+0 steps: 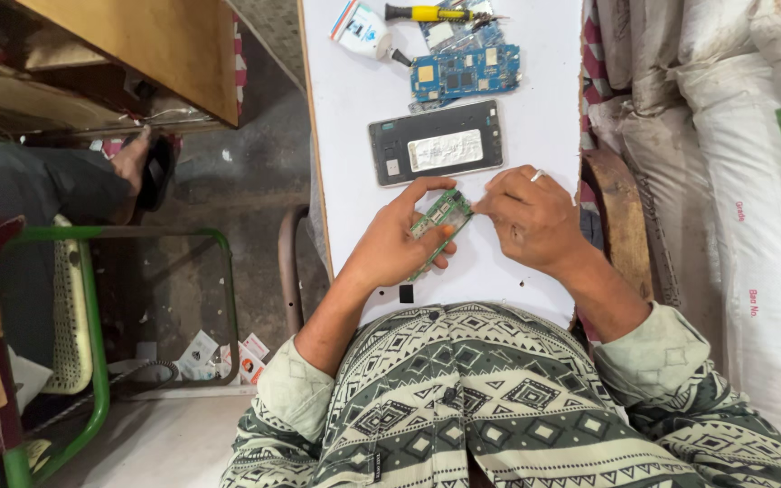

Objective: The person holds a disassembled phone motherboard and works on it with a small hand tool, manipulating tiny components on the board. They turn the board over, pick at its edges and connectors, and set it down on the work table next to a phone housing and other boards.

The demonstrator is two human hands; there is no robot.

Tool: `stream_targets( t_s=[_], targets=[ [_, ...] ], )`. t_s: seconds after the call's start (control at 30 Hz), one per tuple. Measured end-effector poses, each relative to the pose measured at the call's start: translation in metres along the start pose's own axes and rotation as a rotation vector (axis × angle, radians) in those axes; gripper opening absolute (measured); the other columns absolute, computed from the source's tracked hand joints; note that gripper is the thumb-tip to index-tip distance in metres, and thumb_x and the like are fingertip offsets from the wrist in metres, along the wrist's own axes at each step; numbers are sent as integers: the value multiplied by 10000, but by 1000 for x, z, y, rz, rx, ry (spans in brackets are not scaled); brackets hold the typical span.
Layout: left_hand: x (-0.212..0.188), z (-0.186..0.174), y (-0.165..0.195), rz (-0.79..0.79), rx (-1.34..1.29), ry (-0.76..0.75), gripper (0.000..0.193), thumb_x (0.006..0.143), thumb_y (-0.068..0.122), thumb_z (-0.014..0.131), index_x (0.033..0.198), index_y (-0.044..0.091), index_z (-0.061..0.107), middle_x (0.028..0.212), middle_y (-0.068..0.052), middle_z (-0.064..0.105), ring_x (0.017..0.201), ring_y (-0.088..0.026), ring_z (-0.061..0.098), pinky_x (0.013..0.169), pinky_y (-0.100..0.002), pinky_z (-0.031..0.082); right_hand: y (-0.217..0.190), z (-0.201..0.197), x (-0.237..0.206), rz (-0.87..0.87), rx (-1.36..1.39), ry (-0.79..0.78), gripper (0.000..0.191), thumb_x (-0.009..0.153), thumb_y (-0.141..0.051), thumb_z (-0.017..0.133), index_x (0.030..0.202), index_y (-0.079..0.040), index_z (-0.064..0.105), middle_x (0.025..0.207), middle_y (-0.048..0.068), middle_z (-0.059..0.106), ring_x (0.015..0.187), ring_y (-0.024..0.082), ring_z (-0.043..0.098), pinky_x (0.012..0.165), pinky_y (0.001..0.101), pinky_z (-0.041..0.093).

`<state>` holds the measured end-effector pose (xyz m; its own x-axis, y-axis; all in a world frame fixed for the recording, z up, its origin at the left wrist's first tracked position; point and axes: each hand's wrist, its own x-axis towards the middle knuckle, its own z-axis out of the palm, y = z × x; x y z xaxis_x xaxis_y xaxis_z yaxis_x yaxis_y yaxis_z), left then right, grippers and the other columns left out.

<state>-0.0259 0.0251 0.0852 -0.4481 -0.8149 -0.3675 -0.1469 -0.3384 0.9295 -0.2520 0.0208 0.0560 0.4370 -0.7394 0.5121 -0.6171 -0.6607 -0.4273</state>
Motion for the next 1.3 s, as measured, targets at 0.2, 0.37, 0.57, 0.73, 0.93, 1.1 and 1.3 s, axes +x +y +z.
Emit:
stream_targets(
  t_s=[0.2, 0.37, 0.57, 0.73, 0.93, 1.1, 1.3],
  targets=[
    [1, -2, 1, 10, 23, -10, 529, 934, 48, 634, 1433, 111, 468, 873, -124, 747, 670, -145, 742, 576, -300, 613, 0, 4, 2, 116, 139, 98, 198, 821, 46, 768, 962, -92, 763, 932, 66, 644, 909, 231, 658, 739, 335, 532],
    [1, -1, 0, 17, 19, 3, 526, 936, 48, 637, 1432, 106, 473, 860, -125, 749, 657, -153, 737, 568, -302, 607, 1, 0, -1, 21, 67, 9, 183, 785, 74, 761, 884, -78, 741, 888, 65, 636, 884, 247, 644, 745, 374, 503],
    [1, -1, -1, 41, 19, -14, 535, 934, 47, 642, 1435, 104, 464, 873, -118, 743, 684, -141, 744, 580, -300, 618, 3, 2, 1, 78, 157, 60, 182, 822, 66, 759, 929, -81, 749, 912, 54, 637, 900, 240, 635, 766, 368, 502],
    [1, 0, 1, 25, 34, 1, 524, 935, 49, 637, 1431, 105, 475, 852, -121, 745, 661, -147, 740, 574, -302, 609, 0, 1, 0, 13, 50, 15, 180, 782, 69, 762, 878, -82, 738, 888, 56, 632, 884, 252, 635, 756, 373, 497],
    [-1, -1, 3, 12, 53, -8, 528, 932, 46, 630, 1432, 104, 468, 831, -123, 744, 642, -146, 732, 571, -300, 602, 1, 0, 4, 46, 142, 53, 166, 817, 57, 771, 906, -79, 738, 904, 48, 629, 876, 236, 628, 766, 369, 495],
    [-1, 1, 1, 33, 35, 3, 516, 938, 48, 632, 1426, 93, 472, 847, -109, 738, 662, -140, 739, 566, -305, 611, -3, -1, 1, 3, 35, 13, 185, 772, 78, 751, 876, -74, 731, 901, 51, 640, 878, 256, 632, 747, 368, 502],
    [-1, -1, 4, 16, 54, 0, 520, 937, 48, 633, 1428, 94, 469, 816, -110, 739, 646, -143, 736, 561, -292, 590, -2, -2, 3, 58, 123, 56, 183, 831, 71, 767, 924, -84, 735, 928, 32, 643, 881, 222, 626, 757, 358, 507]
  ],
)
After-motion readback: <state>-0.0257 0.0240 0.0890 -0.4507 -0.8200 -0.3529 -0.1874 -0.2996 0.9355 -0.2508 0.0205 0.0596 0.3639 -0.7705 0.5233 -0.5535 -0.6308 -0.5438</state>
